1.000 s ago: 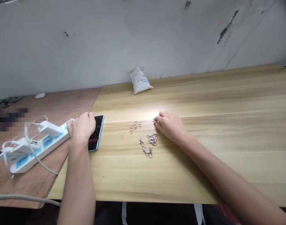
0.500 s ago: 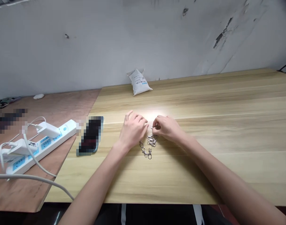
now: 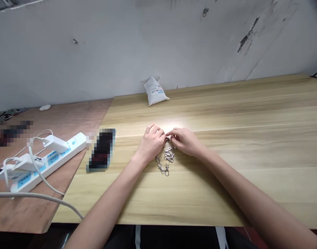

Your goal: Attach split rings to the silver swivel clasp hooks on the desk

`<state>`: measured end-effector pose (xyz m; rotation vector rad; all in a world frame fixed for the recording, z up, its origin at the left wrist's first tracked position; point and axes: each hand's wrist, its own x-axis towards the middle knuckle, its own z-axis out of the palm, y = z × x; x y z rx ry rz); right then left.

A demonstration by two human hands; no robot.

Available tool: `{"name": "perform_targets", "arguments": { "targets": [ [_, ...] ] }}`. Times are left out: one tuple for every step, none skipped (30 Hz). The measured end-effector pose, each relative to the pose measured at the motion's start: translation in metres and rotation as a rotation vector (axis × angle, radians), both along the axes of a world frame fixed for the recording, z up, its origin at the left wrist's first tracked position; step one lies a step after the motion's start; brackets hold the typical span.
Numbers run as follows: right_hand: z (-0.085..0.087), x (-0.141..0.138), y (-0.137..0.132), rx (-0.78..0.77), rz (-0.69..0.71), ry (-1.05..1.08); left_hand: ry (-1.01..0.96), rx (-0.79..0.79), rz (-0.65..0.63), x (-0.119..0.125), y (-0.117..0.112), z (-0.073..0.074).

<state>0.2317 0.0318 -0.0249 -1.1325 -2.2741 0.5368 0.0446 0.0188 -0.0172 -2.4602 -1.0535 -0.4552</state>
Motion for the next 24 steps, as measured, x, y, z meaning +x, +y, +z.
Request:
{"name": "perform_targets", "arguments": {
  "targets": [
    [0.001, 0.0, 0.0, -0.024, -0.003, 0.035, 0.01, 0.012, -0.002, 0.0, 0.001, -0.001],
    [0.002, 0.001, 0.0, -0.051, -0.006, 0.067, 0.018, 0.02, 0.0, 0.0, 0.001, -0.001],
    [0.002, 0.001, 0.0, -0.072, -0.005, 0.089, 0.022, 0.025, 0.007, -0.001, 0.002, -0.002],
    [0.003, 0.002, 0.0, -0.083, 0.002, 0.1, 0.021, 0.024, 0.018, -0.001, 0.002, -0.003],
    [0.003, 0.002, 0.0, -0.082, 0.011, 0.101, 0.011, 0.017, 0.031, -0.001, 0.002, -0.003],
    [0.003, 0.003, 0.0, -0.072, 0.014, 0.095, -0.008, 0.003, 0.041, -0.001, 0.002, -0.003],
    [0.003, 0.003, 0.0, -0.06, 0.012, 0.087, -0.037, -0.02, 0.048, -0.001, 0.002, -0.002],
    [0.003, 0.003, 0.0, -0.052, 0.005, 0.083, -0.077, -0.051, 0.05, -0.002, 0.001, -0.002],
    [0.003, 0.003, 0.001, -0.048, -0.001, 0.087, -0.125, -0.088, 0.05, -0.002, 0.0, 0.0],
    [0.002, 0.003, 0.0, -0.051, -0.004, 0.099, -0.177, -0.126, 0.049, -0.003, -0.001, 0.001],
    [0.003, 0.003, 0.0, -0.055, -0.003, 0.119, -0.229, -0.163, 0.049, -0.004, -0.003, 0.003],
    [0.003, 0.003, 0.0, -0.059, 0.001, 0.144, -0.278, -0.195, 0.048, -0.005, -0.004, 0.004],
    [0.004, 0.003, -0.001, -0.065, 0.006, 0.173, -0.322, -0.224, 0.049, -0.006, -0.006, 0.006],
    [0.005, 0.003, -0.001, -0.075, 0.009, 0.204, -0.36, -0.248, 0.049, -0.007, -0.007, 0.007],
    [0.006, 0.002, -0.002, -0.09, 0.014, 0.238, -0.391, -0.269, 0.048, -0.008, -0.008, 0.009],
    [0.008, 0.002, -0.004, -0.111, 0.02, 0.275, -0.414, -0.289, 0.047, -0.009, -0.009, 0.01],
    [0.01, 0.002, -0.005, -0.139, 0.027, 0.311, -0.431, -0.304, 0.045, -0.01, -0.01, 0.01],
    [0.011, 0.001, -0.006, -0.172, 0.035, 0.344, -0.442, -0.316, 0.045, -0.011, -0.011, 0.011],
    [0.012, 0.001, -0.008, -0.205, 0.042, 0.374, -0.449, -0.325, 0.048, -0.011, -0.012, 0.011],
    [0.013, 0.001, -0.009, -0.235, 0.048, 0.398, -0.452, -0.334, 0.052, -0.012, -0.012, 0.011],
    [0.014, 0.0, -0.009, -0.256, 0.052, 0.413, -0.455, -0.343, 0.057, -0.012, -0.012, 0.012],
    [0.014, 0.0, -0.01, -0.264, 0.053, 0.418, -0.461, -0.351, 0.062, -0.013, -0.013, 0.012],
    [0.014, 0.0, -0.01, -0.255, 0.052, 0.412, -0.467, -0.359, 0.066, -0.013, -0.013, 0.012],
    [0.014, 0.0, -0.01, -0.227, 0.046, 0.392, -0.473, -0.364, 0.065, -0.013, -0.014, 0.013]
  ]
}}
